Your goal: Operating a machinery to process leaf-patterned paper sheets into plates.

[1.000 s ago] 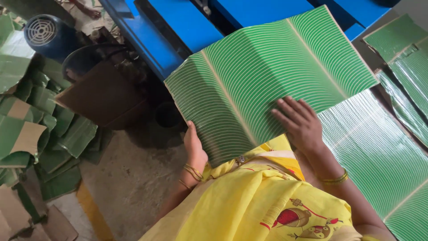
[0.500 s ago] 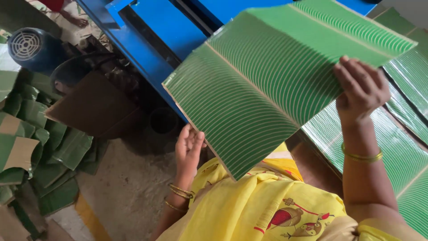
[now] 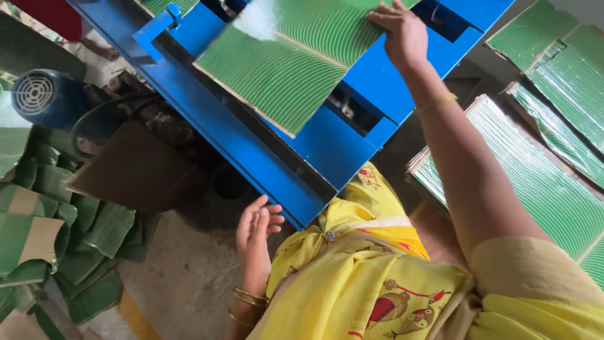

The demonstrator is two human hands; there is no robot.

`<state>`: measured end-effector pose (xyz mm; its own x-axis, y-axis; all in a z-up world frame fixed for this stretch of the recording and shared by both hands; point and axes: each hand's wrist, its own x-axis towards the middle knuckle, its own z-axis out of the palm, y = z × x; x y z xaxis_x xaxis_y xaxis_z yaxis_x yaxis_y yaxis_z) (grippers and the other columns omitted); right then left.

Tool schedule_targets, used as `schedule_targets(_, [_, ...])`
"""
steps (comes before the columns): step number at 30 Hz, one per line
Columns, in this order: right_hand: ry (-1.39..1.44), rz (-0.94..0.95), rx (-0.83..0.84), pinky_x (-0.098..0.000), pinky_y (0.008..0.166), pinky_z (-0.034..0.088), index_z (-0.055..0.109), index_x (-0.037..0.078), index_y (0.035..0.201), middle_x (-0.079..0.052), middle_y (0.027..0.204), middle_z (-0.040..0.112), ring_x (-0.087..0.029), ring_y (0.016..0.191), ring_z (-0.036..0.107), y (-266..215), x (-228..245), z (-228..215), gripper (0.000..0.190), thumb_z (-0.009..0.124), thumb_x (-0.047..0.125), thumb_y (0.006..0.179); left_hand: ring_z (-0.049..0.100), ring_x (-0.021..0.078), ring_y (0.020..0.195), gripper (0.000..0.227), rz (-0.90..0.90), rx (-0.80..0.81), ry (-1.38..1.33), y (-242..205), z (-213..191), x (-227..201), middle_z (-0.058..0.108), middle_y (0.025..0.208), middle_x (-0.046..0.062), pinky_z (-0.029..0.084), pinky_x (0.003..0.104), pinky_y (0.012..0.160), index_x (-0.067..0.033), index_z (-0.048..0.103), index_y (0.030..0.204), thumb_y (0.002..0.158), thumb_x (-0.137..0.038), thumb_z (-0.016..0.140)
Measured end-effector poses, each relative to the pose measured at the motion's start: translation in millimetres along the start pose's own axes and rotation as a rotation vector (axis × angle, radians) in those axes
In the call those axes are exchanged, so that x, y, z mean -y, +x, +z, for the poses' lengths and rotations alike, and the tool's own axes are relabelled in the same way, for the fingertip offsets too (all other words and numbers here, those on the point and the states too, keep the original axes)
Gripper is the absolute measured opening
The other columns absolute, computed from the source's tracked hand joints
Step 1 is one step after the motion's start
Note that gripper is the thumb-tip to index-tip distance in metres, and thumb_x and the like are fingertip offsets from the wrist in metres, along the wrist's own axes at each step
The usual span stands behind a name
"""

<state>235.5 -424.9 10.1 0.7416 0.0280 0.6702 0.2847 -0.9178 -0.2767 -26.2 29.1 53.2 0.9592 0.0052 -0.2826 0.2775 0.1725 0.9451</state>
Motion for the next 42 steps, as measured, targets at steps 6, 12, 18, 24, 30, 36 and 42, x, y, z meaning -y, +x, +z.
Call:
schedule_targets(6, [-0.173, 0.155, 0.311, -0.0530, 0.115, 0.031, 0.077, 0.028, 0.126, -0.006, 0.142, 0.065, -0.032, 0.139, 0.049, -42.9, -54.4, 75.1, 0.064, 0.058, -0.010, 0.078, 0.067, 0.0132, 0.088, 0.032, -0.068, 0.008, 0.024, -0.3, -3.6, 15.3, 0.075, 0.108, 0.009, 0.053, 0.028, 0.077, -0.0049, 0.066, 0.126, 0.101, -0.023, 0.057])
schedule_targets(12, [-0.129, 0.224, 0.276, -0.0546, 0.121, 0.026, 0.075, 0.025, 0.131, -0.006, 0.145, 0.065, -0.030, 0.143, 0.049, -89.9, -26.8, 21.1, 0.062, 0.059, -0.005, 0.079, 0.066, 0.0132, 0.089, 0.031, -0.072, 0.031, -0.001, 5.1, -4.8, 11.1, 0.073, 0.109, 0.011, 0.053, 0.028, 0.078, -0.0027, 0.064, 0.128, 0.103, -0.020, 0.056])
schedule_targets(18, [-0.086, 0.226, 0.346, -0.0539, 0.124, 0.028, 0.070, 0.011, 0.138, -0.009, 0.149, 0.064, -0.026, 0.146, 0.050, -158.8, 8.7, -57.8, 0.050, 0.057, 0.001, 0.090, 0.067, 0.0152, 0.090, 0.029, -0.012, 0.119, -0.031, 11.5, -19.6, 25.7, 0.072, 0.112, 0.014, 0.054, 0.029, 0.078, -0.0007, 0.060, 0.131, 0.106, -0.016, 0.055])
schedule_targets(24, [-0.241, 0.531, 0.515, -0.0567, 0.121, 0.022, 0.044, 0.004, 0.155, -0.018, 0.158, 0.042, -0.035, 0.150, 0.034, -312.9, 32.7, -101.9, 0.078, 0.074, 0.031, 0.089, 0.067, 0.0164, 0.092, 0.028, 0.037, 0.120, -0.045, 11.9, -16.6, 23.3, 0.071, 0.114, 0.014, 0.054, 0.029, 0.080, -0.0018, 0.059, 0.132, 0.108, -0.014, 0.054])
schedule_targets(30, [-0.523, 0.650, 0.668, -0.0462, 0.122, 0.026, 0.038, 0.004, 0.158, -0.022, 0.164, 0.033, -0.037, 0.152, 0.028, -413.8, 51.0, -96.8, 0.103, 0.085, 0.031, 0.071, 0.068, 0.0166, 0.092, 0.027, 0.029, 0.202, -0.002, 14.8, -0.6, 14.9, 0.071, 0.114, 0.014, 0.054, 0.028, 0.079, -0.0012, 0.059, 0.131, 0.109, -0.014, 0.053])
schedule_targets(36, [-0.426, 0.660, 0.707, -0.0408, 0.109, 0.046, 0.050, 0.010, 0.147, -0.014, 0.154, 0.050, -0.033, 0.137, 0.052, -389.7, 60.9, -117.5, 0.076, 0.079, 0.024, 0.078, 0.068, 0.0160, 0.091, 0.026, 0.058, 0.241, -0.023, 11.1, 5.5, 18.6, 0.071, 0.113, 0.014, 0.054, 0.028, 0.078, -0.0010, 0.060, 0.130, 0.108, -0.014, 0.054])
schedule_targets(42, [-0.290, 0.647, 0.331, -0.0460, 0.084, 0.056, 0.066, 0.012, 0.139, -0.013, 0.121, 0.073, -0.036, 0.104, 0.071, -328.9, 53.5, -136.0, 0.042, 0.064, 0.010, 0.097, 0.069, 0.0139, 0.089, 0.027, 0.079, 0.141, -0.027, 8.1, -2.6, 19.0, 0.073, 0.111, 0.013, 0.055, 0.026, 0.076, -0.0015, 0.063, 0.128, 0.106, -0.016, 0.055])
